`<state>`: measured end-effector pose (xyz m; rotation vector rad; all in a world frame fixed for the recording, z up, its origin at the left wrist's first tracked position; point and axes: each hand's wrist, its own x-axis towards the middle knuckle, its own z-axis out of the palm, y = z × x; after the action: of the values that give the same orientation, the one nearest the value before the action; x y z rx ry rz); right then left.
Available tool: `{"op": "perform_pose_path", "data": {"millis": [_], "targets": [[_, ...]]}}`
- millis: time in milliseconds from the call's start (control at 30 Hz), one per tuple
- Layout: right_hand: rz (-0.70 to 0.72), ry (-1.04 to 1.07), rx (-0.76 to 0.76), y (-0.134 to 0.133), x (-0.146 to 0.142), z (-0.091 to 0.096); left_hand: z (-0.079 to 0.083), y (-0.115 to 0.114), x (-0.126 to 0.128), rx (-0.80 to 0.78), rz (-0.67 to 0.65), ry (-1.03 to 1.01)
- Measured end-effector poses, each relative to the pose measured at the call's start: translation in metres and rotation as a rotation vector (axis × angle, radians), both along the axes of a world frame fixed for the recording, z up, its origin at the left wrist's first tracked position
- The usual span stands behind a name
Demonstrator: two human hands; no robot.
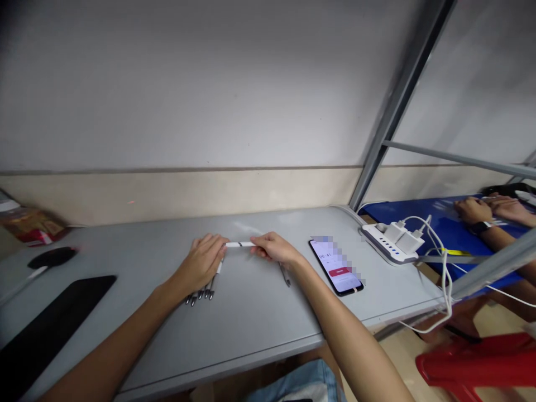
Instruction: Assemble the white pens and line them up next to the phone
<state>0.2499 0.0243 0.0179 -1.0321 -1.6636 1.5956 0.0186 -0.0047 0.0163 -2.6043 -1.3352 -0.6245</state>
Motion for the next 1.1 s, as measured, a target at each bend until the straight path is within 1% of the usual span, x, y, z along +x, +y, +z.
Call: {"op": "perform_pose_path", "data": {"millis": [100,167,200,267,333,367,400,467,533,667,733,833,900,967,1000,1100], "targets": [[0.009,0.024,-0.013,-0.001,-0.003,-0.002,0.000,0.001,0.000,0.017,0.009,0.004],[0.033,0.042,0.032,-0.002,-0.004,-0.002,0.000,0.003,-0.002,0.036,0.027,-0.015],[0.039,0.036,0.090,-0.003,-0.005,-0.002,-0.001,0.004,-0.003,0.042,0.037,-0.033],[0.015,-0.019,0.288,-0.005,-0.007,-0.001,-0.003,0.006,-0.005,0.029,0.054,-0.076],[-0.050,-0.114,0.516,-0.006,-0.010,0.001,-0.005,0.008,-0.007,-0.022,0.063,-0.121],[-0.090,-0.152,0.606,-0.007,-0.011,0.001,-0.006,0.009,-0.007,-0.057,0.065,-0.145],[-0.126,-0.172,0.669,-0.007,-0.012,0.001,-0.007,0.010,-0.008,-0.092,0.066,-0.169],[-0.174,-0.163,0.732,-0.006,-0.013,-0.001,-0.008,0.011,-0.007,-0.149,0.064,-0.206],[-0.206,-0.132,0.722,-0.004,-0.014,-0.004,-0.009,0.011,-0.006,-0.175,0.065,-0.217],[-0.199,-0.206,0.570,0.001,-0.013,-0.011,-0.011,0.008,-0.003,-0.166,0.061,-0.180],[-0.185,-0.206,0.573,0.003,-0.013,-0.013,-0.012,0.007,-0.003,-0.157,0.049,-0.161],[-0.215,-0.100,0.611,0.005,-0.011,-0.013,-0.012,0.007,-0.004,-0.169,0.048,-0.141],[-0.203,-0.104,0.562,0.005,-0.010,-0.013,-0.012,0.007,-0.004,-0.188,0.046,-0.139],[-0.166,-0.171,0.497,0.005,-0.010,-0.013,-0.012,0.007,-0.004,-0.195,0.037,-0.143],[-0.148,-0.192,0.487,0.004,-0.009,-0.012,-0.012,0.007,-0.004,-0.194,0.033,-0.146],[-0.153,-0.145,0.555,0.002,-0.009,-0.011,-0.013,0.008,-0.004,-0.202,0.032,-0.151]]}}
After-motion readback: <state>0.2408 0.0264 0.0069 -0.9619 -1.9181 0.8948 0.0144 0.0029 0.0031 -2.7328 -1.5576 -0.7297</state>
